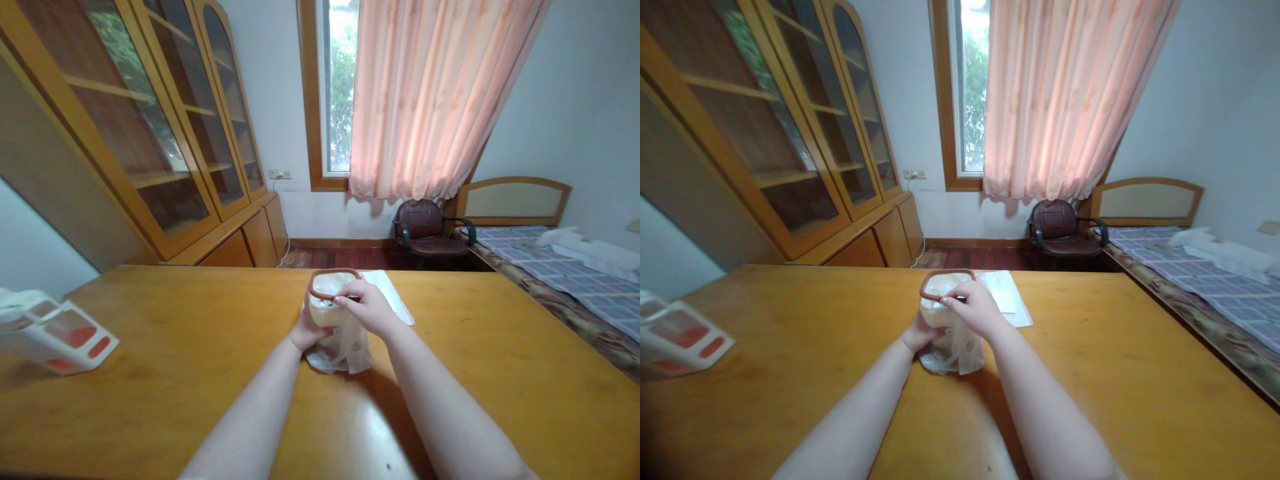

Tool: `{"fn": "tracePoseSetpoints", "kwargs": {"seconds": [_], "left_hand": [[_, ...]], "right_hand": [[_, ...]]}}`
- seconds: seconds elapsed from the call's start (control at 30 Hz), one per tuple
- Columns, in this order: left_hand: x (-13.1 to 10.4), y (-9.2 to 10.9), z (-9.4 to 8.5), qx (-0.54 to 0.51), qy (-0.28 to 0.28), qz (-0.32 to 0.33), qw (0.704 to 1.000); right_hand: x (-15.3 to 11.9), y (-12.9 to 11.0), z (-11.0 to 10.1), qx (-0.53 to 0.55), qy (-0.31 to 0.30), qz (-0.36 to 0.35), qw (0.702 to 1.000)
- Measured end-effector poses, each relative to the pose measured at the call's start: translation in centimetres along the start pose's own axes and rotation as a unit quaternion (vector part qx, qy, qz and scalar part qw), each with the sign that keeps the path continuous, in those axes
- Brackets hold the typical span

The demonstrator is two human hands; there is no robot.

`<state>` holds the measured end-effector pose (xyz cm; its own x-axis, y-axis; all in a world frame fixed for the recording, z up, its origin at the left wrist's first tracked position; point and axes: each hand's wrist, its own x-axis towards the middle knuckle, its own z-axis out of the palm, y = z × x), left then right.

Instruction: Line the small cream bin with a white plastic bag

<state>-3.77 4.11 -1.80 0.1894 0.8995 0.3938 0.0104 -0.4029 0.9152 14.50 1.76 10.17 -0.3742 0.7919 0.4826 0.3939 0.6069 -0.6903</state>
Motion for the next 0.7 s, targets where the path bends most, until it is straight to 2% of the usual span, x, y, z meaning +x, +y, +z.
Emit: {"fn": "tracePoseSetpoints", "kwargs": {"seconds": [0.27, 0.4, 0.47, 0.6, 0.7], "left_hand": [[-0.2, 0.1, -0.3, 0.052, -0.019, 0.001, 0.998], [-0.4, 0.2, -0.3, 0.051, -0.009, -0.007, 0.999], [-0.5, 0.2, -0.3, 0.052, -0.012, -0.015, 0.998], [-0.4, 0.2, -0.4, 0.057, -0.022, -0.014, 0.998], [-0.5, 0.3, -0.3, 0.022, -0.033, -0.008, 0.999]], "right_hand": [[0.0, -0.2, -0.1, -0.044, 0.046, -0.086, 0.994], [-0.1, -0.3, 0.3, -0.059, 0.077, -0.092, 0.991], [-0.1, -0.4, 0.4, -0.069, 0.067, -0.092, 0.991], [-0.3, -0.9, 0.7, -0.105, 0.007, -0.107, 0.989], [-0.3, -0.6, 0.5, -0.067, 0.028, -0.083, 0.994]]}}
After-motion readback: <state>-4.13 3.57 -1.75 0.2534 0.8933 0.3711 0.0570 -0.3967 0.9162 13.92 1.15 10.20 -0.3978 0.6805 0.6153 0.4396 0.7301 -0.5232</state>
